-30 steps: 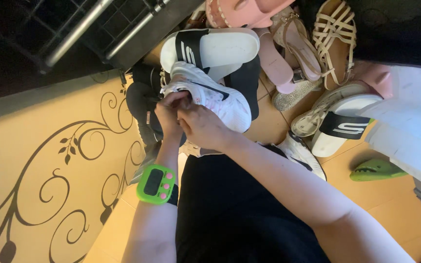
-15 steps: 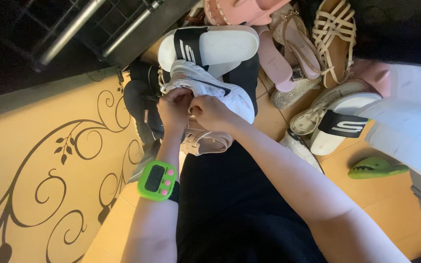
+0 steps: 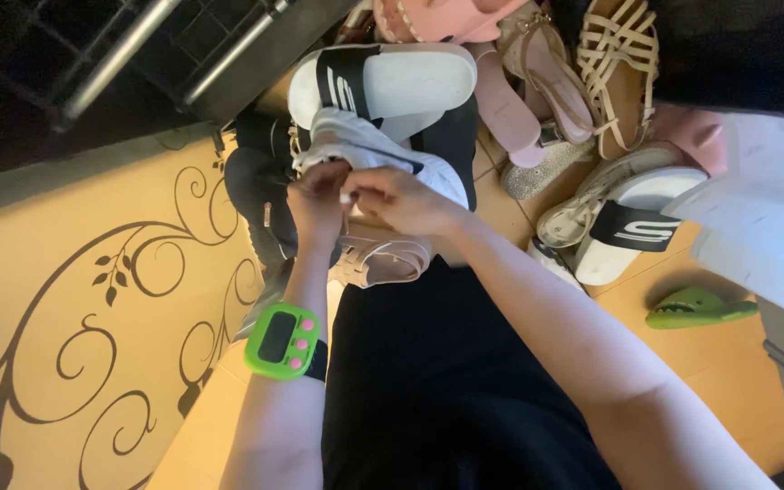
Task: Organize shoes by putting them on a rack and tying laces.
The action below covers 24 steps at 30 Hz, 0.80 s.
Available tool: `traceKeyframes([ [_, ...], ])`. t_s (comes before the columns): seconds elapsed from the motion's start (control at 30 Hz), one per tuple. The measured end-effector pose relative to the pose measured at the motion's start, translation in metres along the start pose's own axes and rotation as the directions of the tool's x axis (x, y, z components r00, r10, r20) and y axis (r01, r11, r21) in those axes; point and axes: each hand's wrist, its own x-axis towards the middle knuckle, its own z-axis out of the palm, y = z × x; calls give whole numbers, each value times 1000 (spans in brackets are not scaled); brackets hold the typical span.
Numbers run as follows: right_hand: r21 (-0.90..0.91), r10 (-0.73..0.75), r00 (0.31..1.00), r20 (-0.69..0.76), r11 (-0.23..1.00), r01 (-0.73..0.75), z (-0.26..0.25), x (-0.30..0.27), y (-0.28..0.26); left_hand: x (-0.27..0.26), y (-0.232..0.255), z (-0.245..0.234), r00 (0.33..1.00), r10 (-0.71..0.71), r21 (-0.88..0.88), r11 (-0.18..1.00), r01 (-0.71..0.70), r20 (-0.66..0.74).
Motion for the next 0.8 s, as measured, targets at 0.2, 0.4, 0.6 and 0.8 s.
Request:
traceKeyframes([
  [0.2, 394, 122, 979, -161, 918, -49, -9, 20, 22, -3, 16, -14, 987, -132, 102, 987, 122, 88],
  [0.4, 229, 184, 972, -143, 962, -148, -31, 24, 10, -22, 53, -10, 950, 30, 257, 959, -115, 311],
  [0.6, 403, 185, 960, -209, 911, -88, -74, -2, 0, -16, 67, 26, 849, 270, 341, 827, -446, 454],
  [0.8, 550, 304, 907, -291, 829, -101, -95, -23, 6, -6, 84, 49, 858, 180, 247, 911, -330, 482],
])
